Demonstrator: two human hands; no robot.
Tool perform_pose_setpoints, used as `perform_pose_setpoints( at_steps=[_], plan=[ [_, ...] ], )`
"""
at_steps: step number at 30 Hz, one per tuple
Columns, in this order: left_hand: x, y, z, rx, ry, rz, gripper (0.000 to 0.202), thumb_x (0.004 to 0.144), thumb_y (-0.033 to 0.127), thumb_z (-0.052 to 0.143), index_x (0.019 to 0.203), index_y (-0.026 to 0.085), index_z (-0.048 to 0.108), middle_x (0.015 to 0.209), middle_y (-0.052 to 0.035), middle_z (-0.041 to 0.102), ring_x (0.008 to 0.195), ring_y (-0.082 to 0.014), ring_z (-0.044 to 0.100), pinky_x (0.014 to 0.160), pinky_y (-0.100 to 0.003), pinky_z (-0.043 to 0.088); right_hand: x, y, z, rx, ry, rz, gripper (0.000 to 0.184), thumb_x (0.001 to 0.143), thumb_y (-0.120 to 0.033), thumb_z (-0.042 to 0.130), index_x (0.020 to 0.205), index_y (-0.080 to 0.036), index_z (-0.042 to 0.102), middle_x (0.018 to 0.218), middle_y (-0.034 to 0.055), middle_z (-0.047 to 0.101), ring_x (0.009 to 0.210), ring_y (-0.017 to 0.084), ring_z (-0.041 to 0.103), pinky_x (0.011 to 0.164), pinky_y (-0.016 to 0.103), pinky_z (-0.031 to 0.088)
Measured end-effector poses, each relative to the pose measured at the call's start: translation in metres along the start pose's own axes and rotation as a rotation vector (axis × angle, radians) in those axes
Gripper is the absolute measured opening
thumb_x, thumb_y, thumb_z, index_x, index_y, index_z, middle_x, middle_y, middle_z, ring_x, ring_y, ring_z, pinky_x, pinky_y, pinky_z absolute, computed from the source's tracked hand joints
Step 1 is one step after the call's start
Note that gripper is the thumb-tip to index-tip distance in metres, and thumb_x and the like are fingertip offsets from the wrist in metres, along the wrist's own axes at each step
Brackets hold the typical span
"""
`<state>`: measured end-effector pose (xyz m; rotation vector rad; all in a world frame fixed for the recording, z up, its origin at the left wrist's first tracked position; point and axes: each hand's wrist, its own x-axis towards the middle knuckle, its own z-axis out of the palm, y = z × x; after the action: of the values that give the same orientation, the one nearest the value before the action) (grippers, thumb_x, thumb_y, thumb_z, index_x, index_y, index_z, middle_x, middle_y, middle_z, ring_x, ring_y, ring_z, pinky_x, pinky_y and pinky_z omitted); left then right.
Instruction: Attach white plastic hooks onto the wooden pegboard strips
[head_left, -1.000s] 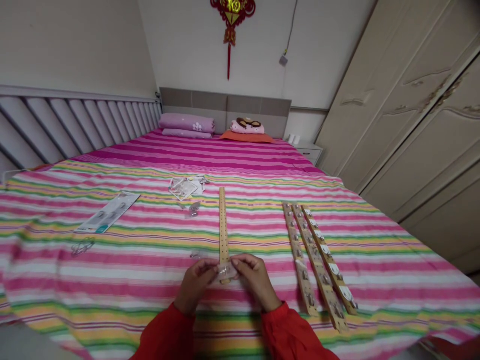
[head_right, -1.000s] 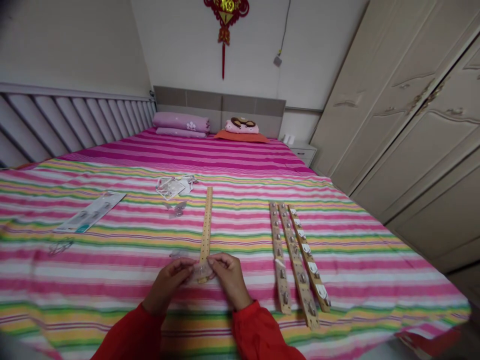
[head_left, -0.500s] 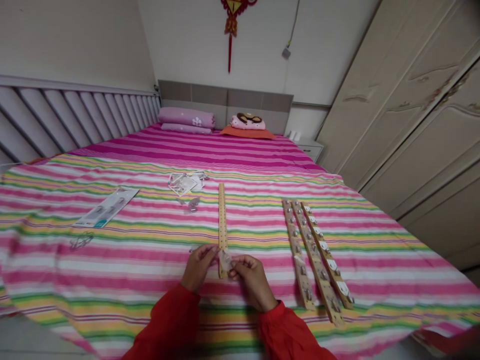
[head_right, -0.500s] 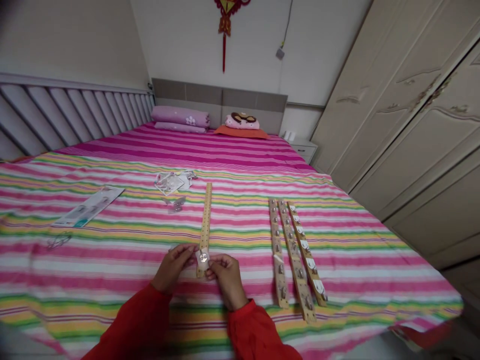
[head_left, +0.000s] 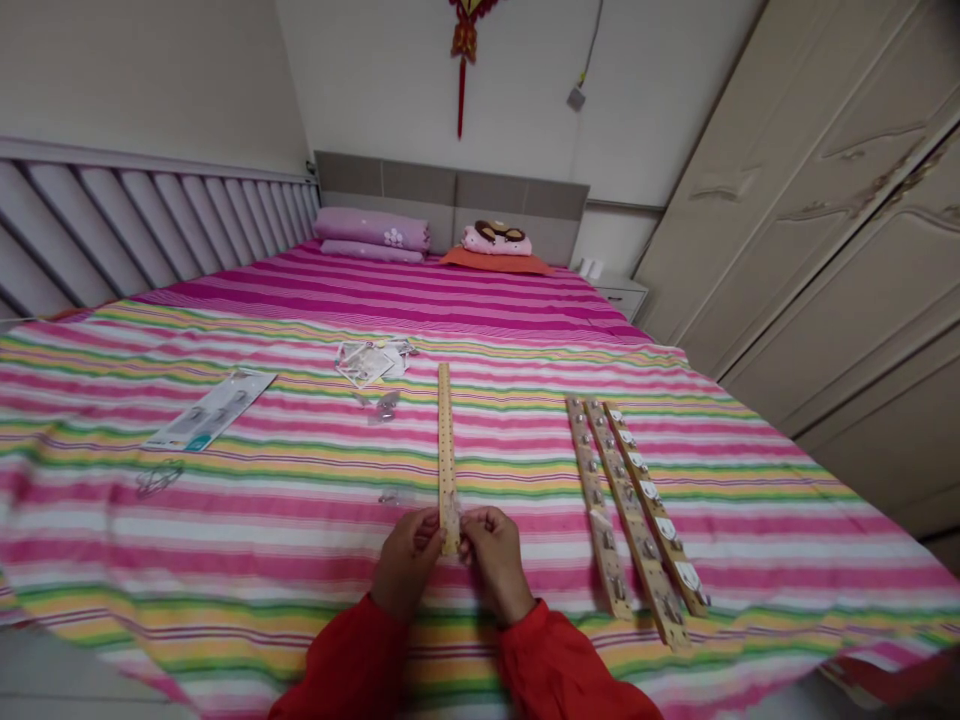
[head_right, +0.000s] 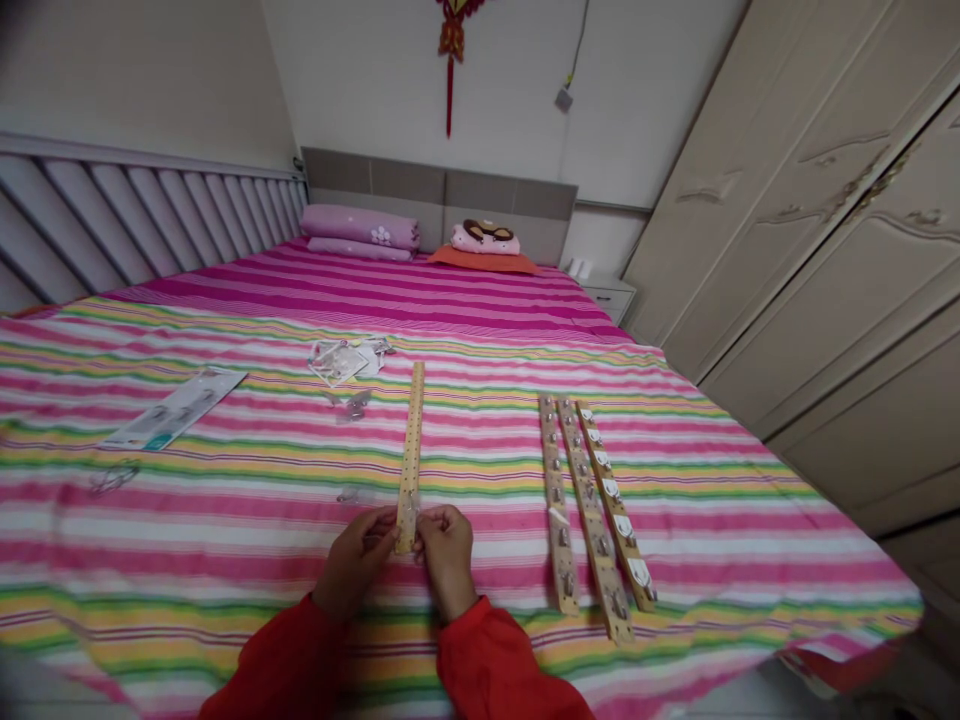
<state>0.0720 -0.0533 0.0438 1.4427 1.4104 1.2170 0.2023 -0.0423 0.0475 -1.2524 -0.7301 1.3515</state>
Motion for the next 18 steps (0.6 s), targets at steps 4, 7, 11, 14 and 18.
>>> perform_pose_setpoints(
  at_steps=[4,7,11,14,18],
  plan=[
    [0.0009,-0.0053,0.0037,-0.015,-0.007,-0.001,0.035,0.071,0.032,0.059,0.101,0.015,0.065,0.090,-0.0072,0.066,0.080,-0.0189,0.065,0.073,-0.035,0.055,0.0030,0.0073,-0.0004,-0.026,0.003,-0.056,0.013,0.061,-0.028,0.063,0.061,-0.018,0.056,0.036,-0.0062,0.051,0.030,0.008,0.041,0.032,0.019,0.029],
    [0.0013,-0.0052,0.0040,-0.003,0.005,0.010,0.037,0.070,0.032,0.059,0.102,0.015,0.066,0.091,-0.0073,0.065,0.081,-0.0190,0.064,0.075,-0.035,0.055,0.0041,0.0084,0.0003,-0.031,-0.004,-0.077,0.013,0.061,-0.028,0.064,0.059,-0.018,0.056,0.037,-0.0059,0.052,0.032,0.009,0.042,0.034,0.020,0.030],
    [0.0010,-0.0049,0.0037,0.030,0.004,0.030,0.039,0.071,0.032,0.058,0.105,0.017,0.066,0.090,-0.0067,0.064,0.082,-0.0187,0.063,0.075,-0.035,0.055,0.0041,0.0081,0.0011,-0.030,-0.003,-0.080,0.013,0.061,-0.029,0.064,0.058,-0.019,0.055,0.038,-0.0057,0.052,0.033,0.009,0.043,0.035,0.020,0.031],
    [0.0005,-0.0059,0.0044,0.045,0.002,0.034,0.040,0.072,0.031,0.057,0.108,0.017,0.065,0.090,-0.0064,0.063,0.081,-0.0182,0.063,0.075,-0.034,0.055,0.0036,0.0081,0.0016,-0.028,0.001,-0.078,0.015,0.061,-0.030,0.064,0.058,-0.019,0.054,0.037,-0.0068,0.050,0.031,0.009,0.040,0.034,0.020,0.030],
    [-0.0002,-0.0078,0.0052,0.056,0.001,0.035,0.044,0.073,0.030,0.056,0.115,0.019,0.062,0.092,-0.0061,0.062,0.080,-0.0168,0.061,0.073,-0.032,0.055,0.0036,0.0082,0.0022,-0.040,0.002,-0.075,0.016,0.062,-0.031,0.064,0.058,-0.019,0.054,0.035,-0.0067,0.049,0.030,0.008,0.039,0.033,0.020,0.029]
  ],
)
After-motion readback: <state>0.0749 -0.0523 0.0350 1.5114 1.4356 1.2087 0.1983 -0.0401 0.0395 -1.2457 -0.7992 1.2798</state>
